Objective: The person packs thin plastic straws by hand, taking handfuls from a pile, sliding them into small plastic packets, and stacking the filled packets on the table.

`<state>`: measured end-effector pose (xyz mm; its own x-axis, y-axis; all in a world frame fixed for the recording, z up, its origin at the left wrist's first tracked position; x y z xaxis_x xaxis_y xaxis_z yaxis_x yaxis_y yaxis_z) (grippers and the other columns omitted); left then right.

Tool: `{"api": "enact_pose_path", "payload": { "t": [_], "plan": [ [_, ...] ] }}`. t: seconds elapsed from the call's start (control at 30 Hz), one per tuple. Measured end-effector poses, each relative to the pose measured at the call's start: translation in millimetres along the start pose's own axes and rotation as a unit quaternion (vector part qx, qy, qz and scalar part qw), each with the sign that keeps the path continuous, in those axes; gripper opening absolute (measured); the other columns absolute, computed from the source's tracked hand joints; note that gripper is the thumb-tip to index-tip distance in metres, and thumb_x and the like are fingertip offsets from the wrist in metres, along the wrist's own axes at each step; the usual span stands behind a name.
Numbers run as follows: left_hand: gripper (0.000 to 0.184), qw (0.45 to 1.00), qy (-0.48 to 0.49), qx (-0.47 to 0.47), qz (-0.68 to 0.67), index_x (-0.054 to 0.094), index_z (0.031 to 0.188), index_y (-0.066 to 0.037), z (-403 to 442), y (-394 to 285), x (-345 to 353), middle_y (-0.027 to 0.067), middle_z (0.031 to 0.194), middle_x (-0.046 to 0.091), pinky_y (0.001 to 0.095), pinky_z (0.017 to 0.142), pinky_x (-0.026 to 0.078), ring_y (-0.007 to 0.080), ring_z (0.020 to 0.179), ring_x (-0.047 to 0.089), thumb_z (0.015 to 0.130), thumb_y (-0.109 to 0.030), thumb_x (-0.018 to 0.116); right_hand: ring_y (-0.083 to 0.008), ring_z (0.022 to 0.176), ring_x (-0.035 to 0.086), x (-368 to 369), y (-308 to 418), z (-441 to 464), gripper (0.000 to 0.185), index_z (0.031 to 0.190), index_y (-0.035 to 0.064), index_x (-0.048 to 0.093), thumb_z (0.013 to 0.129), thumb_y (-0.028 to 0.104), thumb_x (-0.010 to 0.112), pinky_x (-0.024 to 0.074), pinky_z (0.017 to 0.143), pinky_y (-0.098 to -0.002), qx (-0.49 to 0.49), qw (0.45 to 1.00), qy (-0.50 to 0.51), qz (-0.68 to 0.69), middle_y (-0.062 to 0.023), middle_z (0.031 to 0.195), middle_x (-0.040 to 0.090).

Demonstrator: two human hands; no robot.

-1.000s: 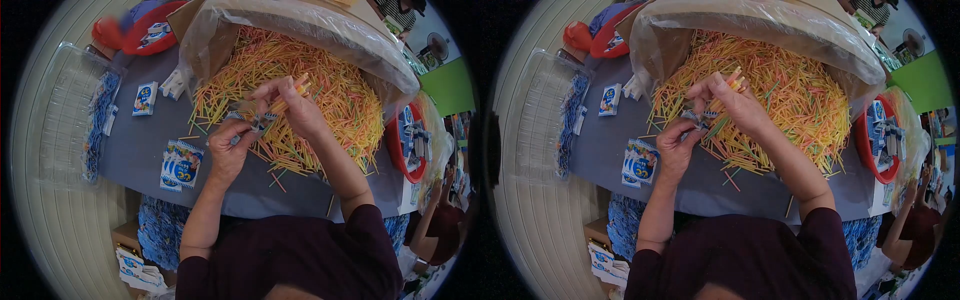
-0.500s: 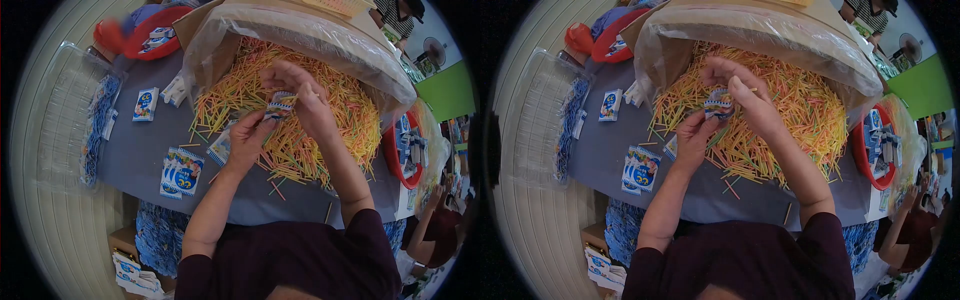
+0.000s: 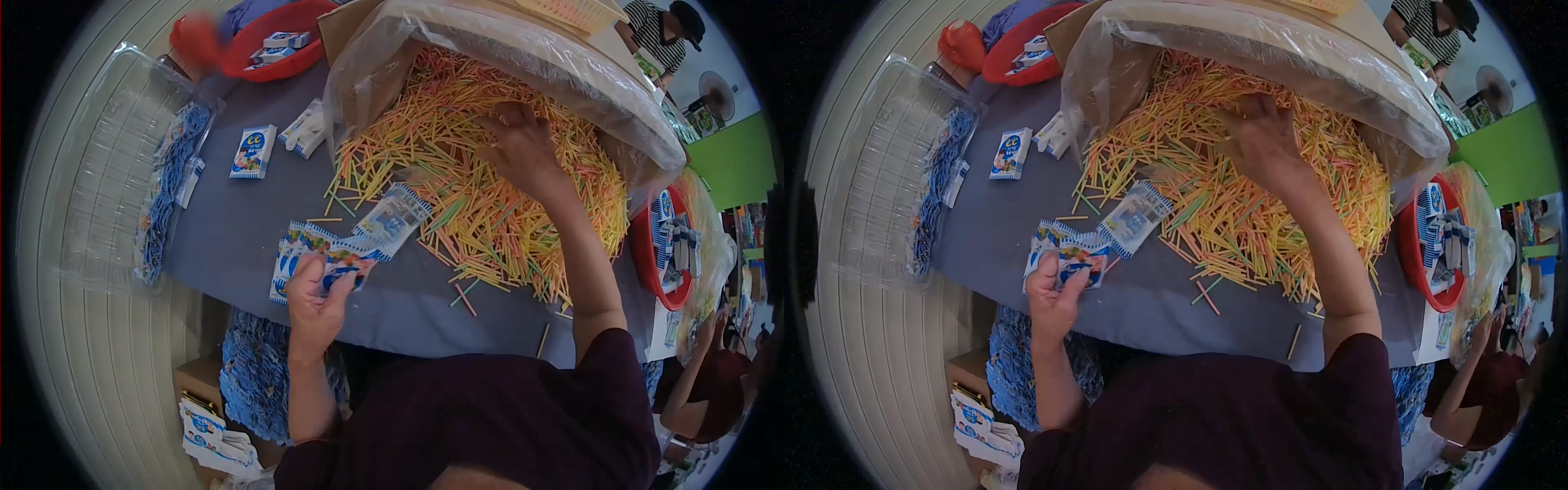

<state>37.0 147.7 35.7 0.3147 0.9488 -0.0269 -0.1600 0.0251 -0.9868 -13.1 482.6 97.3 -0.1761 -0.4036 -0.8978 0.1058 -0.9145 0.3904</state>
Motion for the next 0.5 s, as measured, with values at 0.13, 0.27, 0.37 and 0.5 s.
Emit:
{"api": "enact_pose_path", "payload": {
  "t": [0.13, 0.27, 0.37, 0.5],
  "plan": [
    [0.037, 0.807, -0.077, 0.041, 0.584, 0.064, 0.113, -0.002, -4, -21, -10, 0.0103, 0.102, 0.060, 0.0447, 0.088, 0.040, 0.0302, 0.100, 0.053, 0.077, -0.005, 0.070, -0.0367, 0.143, 0.024, 38, 29, 34, 0.070, 0.135, 0.0131, 0.057, 0.070, 0.029, 0.077, 0.0198, 0.111, -0.0620, -0.108, 0.977, 0.081, -0.166, -0.0194, 0.149, 0.037],
    [0.041, 0.757, -0.102, 0.101, 0.637, 0.064, 0.114, -0.005, 20, -36, 29, 0.0113, 0.118, 0.054, 0.0527, 0.097, 0.031, 0.0338, 0.111, 0.047, 0.074, -0.010, 0.070, -0.0348, 0.143, 0.022, 77, 34, 81, 0.082, 0.141, 0.0145, 0.053, 0.064, 0.026, 0.078, 0.0200, 0.112, -0.0554, -0.132, 0.972, 0.098, -0.170, -0.0194, 0.148, 0.037],
    [0.035, 0.829, 0.032, 0.143, 0.540, 0.065, 0.110, -0.002, 46, -16, 70, 0.0133, 0.109, 0.057, 0.0506, 0.089, 0.037, 0.0319, 0.105, 0.050, 0.076, -0.011, 0.067, -0.0352, 0.144, 0.020, 90, 42, 89, 0.077, 0.138, 0.0133, 0.054, 0.065, 0.026, 0.076, 0.0178, 0.113, -0.0553, -0.114, 0.940, 0.213, -0.239, -0.0194, 0.148, 0.036],
    [0.027, 0.810, 0.113, 0.154, 0.554, 0.068, 0.095, 0.004, 52, 18, 97, 0.0130, 0.095, 0.057, 0.0394, 0.073, 0.050, 0.0295, 0.091, 0.056, 0.071, -0.008, 0.065, -0.0358, 0.142, 0.023, 90, 22, 57, 0.067, 0.131, 0.0052, 0.057, 0.070, 0.025, 0.074, 0.0177, 0.113, -0.0551, -0.142, 0.933, 0.197, -0.265, -0.0205, 0.147, 0.037]
  ]
}}
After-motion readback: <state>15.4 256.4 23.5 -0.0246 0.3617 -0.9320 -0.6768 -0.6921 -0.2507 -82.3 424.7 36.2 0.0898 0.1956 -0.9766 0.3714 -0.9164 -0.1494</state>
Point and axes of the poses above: each hand's wrist, its own z-axis towards the middle knuckle, its own x-axis out of the palm, y = z × x, the point moved 5 cm from there along z, towards the middle knuckle
